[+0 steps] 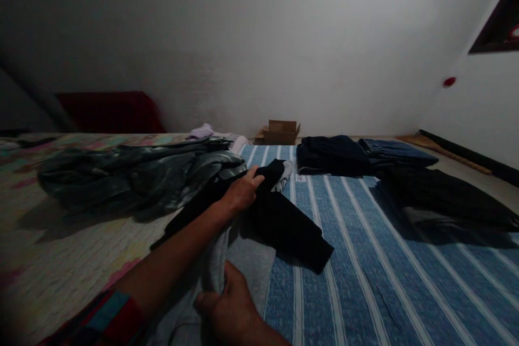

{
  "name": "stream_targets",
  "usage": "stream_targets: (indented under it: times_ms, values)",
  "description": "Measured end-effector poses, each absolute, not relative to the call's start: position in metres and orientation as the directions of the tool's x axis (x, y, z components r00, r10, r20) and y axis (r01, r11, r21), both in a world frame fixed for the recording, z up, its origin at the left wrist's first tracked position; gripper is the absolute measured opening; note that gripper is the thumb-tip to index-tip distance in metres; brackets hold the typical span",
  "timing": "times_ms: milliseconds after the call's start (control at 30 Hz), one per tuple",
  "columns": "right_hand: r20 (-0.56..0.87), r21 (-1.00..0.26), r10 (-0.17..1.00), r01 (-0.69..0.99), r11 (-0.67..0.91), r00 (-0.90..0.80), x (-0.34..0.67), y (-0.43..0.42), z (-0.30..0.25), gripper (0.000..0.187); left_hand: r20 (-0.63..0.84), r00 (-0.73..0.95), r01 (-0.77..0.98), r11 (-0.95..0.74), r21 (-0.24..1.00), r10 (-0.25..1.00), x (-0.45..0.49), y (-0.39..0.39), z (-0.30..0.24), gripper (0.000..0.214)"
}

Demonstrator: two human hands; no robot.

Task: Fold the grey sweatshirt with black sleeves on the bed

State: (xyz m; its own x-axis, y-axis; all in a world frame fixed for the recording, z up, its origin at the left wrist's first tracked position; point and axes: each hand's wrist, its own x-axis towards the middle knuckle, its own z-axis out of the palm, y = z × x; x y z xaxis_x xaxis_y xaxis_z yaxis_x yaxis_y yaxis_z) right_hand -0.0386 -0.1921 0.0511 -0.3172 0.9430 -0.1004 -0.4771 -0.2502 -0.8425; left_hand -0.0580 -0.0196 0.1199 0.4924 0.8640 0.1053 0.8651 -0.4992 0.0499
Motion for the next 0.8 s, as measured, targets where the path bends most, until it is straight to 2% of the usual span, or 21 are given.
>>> stream_targets:
  times_ms: [133,233,300,367,400,467,533,600,700,800]
  values:
    - [-0.046,-0.877,0.955,-0.447,-0.179,-0.293,-0.009,-0.203,0.042,0.041,-0.011,0.618,0.781,-0.611,0.132,0.786,-0.027,-0.034,0.109,0.044]
    - [-0.075,-0.885,0.961,-0.426,-0.187,-0.266,0.013,-0.213,0.031,0.038,-0.106,0.717,0.689,-0.679,0.251,0.689,-0.02,-0.04,0.096,0.049]
    - [-0.143,-0.925,0.957,-0.309,-0.22,-0.251,0.03,-0.216,0.027,0.038,-0.096,0.753,0.64,-0.691,0.335,0.651,-0.024,-0.039,0.087,0.048]
    - [-0.217,-0.971,0.961,-0.064,-0.231,-0.173,0.052,-0.215,0.028,0.038,-0.015,0.754,0.608,-0.689,0.394,0.657,-0.031,-0.037,0.081,0.043]
    - [-0.228,-0.971,0.97,0.093,-0.22,-0.084,0.064,-0.212,0.03,0.038,0.038,0.738,0.601,-0.683,0.415,0.673,-0.034,-0.036,0.078,0.041]
    - [-0.06,-0.926,0.995,0.367,-0.087,0.084,0.088,-0.203,0.035,0.037,0.13,0.677,0.612,-0.652,0.447,0.724,-0.043,-0.035,0.073,0.038]
    - [0.137,-0.809,0.967,0.588,-0.015,0.213,0.109,-0.19,0.038,0.036,0.184,0.574,0.667,-0.586,0.461,0.798,-0.052,-0.035,0.069,0.037]
    - [0.239,-0.675,0.942,0.738,-0.013,0.236,0.124,-0.176,0.037,0.037,0.197,0.47,0.733,-0.505,0.457,0.86,-0.061,-0.037,0.065,0.036]
    - [0.192,-0.577,0.956,0.814,-0.073,0.222,0.136,-0.153,0.029,0.043,0.165,0.351,0.794,-0.386,0.469,0.922,-0.073,-0.039,0.06,0.038]
    - [0.011,-0.709,0.966,0.683,-0.175,0.259,0.14,-0.128,0.025,0.054,0.036,0.235,0.824,-0.218,0.523,0.971,-0.08,-0.04,0.057,0.043]
